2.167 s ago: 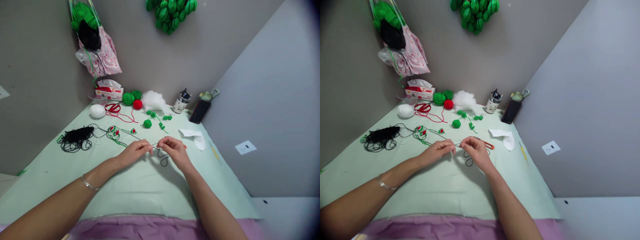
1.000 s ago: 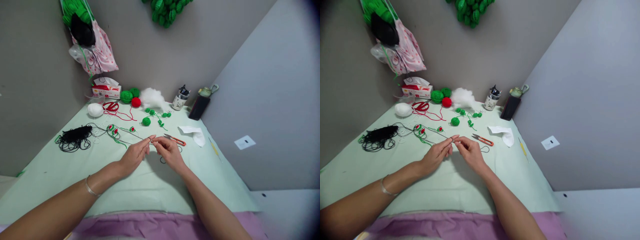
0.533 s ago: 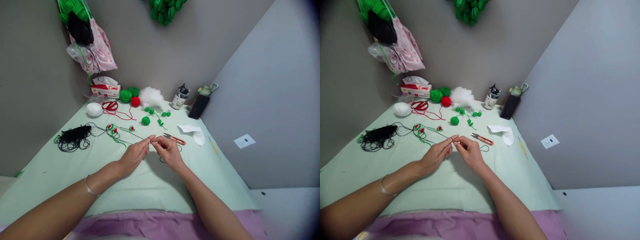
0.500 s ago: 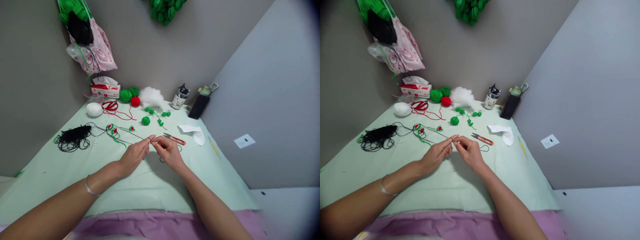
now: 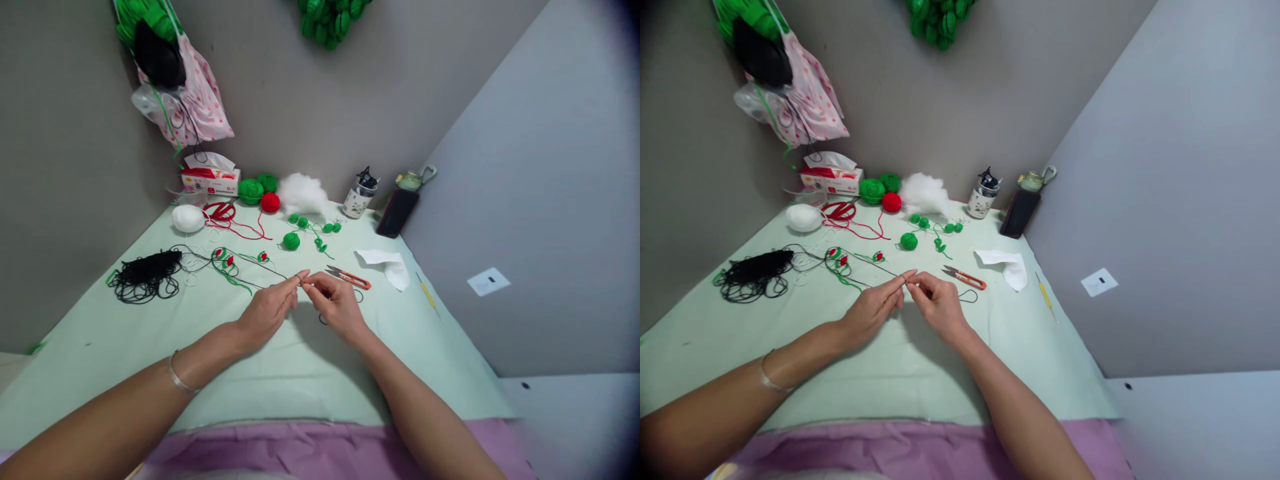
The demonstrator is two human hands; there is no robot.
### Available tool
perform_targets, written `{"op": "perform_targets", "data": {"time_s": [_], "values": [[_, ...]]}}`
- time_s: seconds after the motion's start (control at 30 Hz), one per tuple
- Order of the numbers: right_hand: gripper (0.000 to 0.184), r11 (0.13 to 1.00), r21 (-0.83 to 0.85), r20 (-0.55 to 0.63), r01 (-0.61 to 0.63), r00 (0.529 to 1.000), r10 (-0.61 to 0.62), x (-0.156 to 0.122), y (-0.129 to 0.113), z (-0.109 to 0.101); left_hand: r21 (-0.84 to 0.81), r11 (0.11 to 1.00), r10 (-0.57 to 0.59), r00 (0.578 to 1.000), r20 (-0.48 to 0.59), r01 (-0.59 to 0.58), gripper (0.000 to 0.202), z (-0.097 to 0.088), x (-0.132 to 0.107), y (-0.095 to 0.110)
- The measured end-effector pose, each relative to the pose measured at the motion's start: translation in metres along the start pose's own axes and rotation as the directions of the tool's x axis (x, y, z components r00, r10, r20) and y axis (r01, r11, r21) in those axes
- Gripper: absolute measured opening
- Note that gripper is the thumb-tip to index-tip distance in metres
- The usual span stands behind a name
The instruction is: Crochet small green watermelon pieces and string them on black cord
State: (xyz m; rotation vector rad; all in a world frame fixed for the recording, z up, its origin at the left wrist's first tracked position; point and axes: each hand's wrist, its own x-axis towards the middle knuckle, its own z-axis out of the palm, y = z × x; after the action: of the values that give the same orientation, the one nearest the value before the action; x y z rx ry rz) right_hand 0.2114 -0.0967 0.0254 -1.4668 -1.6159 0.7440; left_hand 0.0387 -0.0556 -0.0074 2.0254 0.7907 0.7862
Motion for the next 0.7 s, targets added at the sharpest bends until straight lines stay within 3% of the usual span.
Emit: {"op": "perform_targets", "data": {"time_s": [0.7], "values": [[0.027, 0.979, 0.173, 0.123, -0.109, 0.988, 0.088, 0.0097, 0.0007, -0.0063, 0.266, 0.961, 0.096, 0.994, -0.055, -0.078, 0.043, 0.0015, 0.0010, 0.0054]]}}
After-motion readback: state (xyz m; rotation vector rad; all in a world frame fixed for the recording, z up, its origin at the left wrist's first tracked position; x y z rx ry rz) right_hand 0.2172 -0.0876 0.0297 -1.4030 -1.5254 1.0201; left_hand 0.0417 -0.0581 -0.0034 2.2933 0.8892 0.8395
